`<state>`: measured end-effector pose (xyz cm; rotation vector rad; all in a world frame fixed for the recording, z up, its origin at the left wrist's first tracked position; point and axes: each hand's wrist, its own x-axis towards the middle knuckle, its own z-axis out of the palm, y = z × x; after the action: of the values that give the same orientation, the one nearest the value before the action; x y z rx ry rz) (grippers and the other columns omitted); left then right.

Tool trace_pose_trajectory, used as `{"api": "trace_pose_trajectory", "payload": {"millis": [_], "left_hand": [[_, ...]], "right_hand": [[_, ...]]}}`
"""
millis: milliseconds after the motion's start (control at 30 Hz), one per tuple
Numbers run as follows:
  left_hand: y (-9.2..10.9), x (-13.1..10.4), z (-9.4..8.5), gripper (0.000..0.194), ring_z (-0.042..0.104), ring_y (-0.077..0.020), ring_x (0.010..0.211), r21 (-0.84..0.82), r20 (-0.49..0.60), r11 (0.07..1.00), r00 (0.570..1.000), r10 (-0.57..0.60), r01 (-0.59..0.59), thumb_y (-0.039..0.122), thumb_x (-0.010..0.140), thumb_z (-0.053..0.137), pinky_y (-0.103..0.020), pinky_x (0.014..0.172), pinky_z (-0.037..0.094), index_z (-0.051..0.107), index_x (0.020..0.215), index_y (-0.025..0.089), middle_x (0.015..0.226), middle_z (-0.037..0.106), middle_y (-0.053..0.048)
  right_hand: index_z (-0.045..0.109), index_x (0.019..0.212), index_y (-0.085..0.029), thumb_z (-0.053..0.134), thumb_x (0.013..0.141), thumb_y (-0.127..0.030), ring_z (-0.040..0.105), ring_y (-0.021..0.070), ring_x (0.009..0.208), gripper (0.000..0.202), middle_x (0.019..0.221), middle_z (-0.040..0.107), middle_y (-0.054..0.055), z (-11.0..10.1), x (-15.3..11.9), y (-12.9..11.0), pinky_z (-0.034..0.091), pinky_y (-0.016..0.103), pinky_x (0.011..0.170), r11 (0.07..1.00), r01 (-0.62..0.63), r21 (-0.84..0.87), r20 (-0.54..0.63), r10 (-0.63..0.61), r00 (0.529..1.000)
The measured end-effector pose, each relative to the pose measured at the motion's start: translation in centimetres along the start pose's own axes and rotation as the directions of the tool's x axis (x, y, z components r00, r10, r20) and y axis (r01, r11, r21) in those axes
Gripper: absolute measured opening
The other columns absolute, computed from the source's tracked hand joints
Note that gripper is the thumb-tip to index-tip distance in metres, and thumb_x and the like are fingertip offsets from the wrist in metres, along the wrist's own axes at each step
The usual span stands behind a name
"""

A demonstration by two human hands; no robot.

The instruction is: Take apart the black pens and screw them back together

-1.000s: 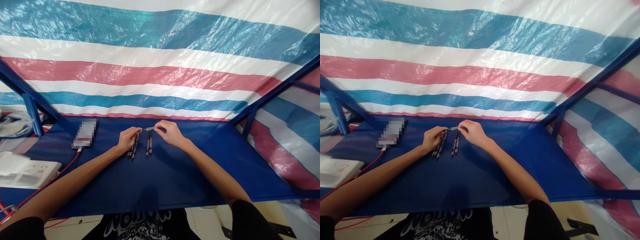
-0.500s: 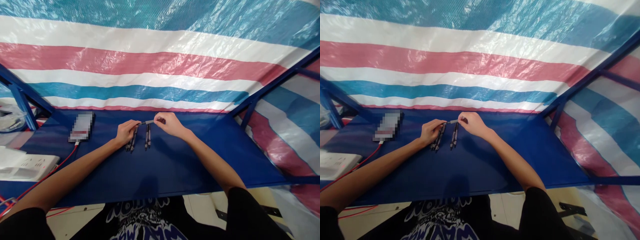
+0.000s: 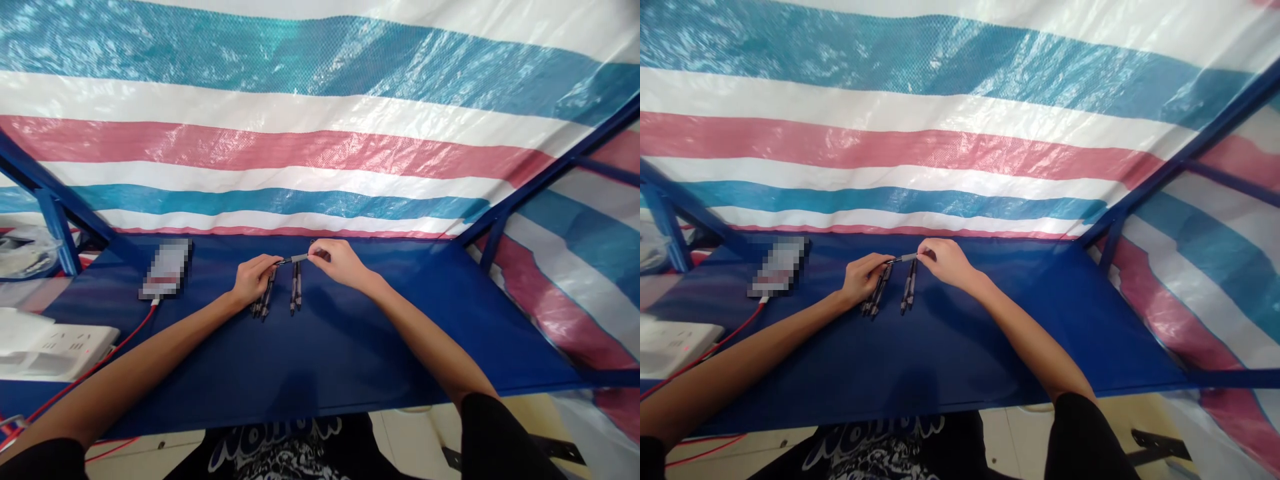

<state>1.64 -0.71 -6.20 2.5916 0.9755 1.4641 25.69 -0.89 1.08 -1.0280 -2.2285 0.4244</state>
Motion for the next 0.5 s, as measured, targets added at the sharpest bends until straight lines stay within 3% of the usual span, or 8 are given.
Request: {"api": "trace_pose_trajectory", "payload": {"millis": [500], "left_hand": [[0.01, 0.02, -0.13, 0.024, 0.066, -0.0141, 0.077, 0.013, 0.005, 1.000, 1.000, -0.008, 0.008, 0.018, 0.094, 0.044, -0.025, 0.069, 0.051, 0.067, 0.102, 0.016, 0.087, 0.071, -0.006]], "right_hand": [[0.064, 0.082, -0.016, 0.051, 0.085, -0.012, 0.056, 0.0130, 0.067, 0.014, 0.081, 0.067, 0.004, 0.33, -0.27, 0.07, 0.039, 0.024, 0.065, 0.989, 0.076, -0.125, -0.001, -0.077, 0.997]]}}
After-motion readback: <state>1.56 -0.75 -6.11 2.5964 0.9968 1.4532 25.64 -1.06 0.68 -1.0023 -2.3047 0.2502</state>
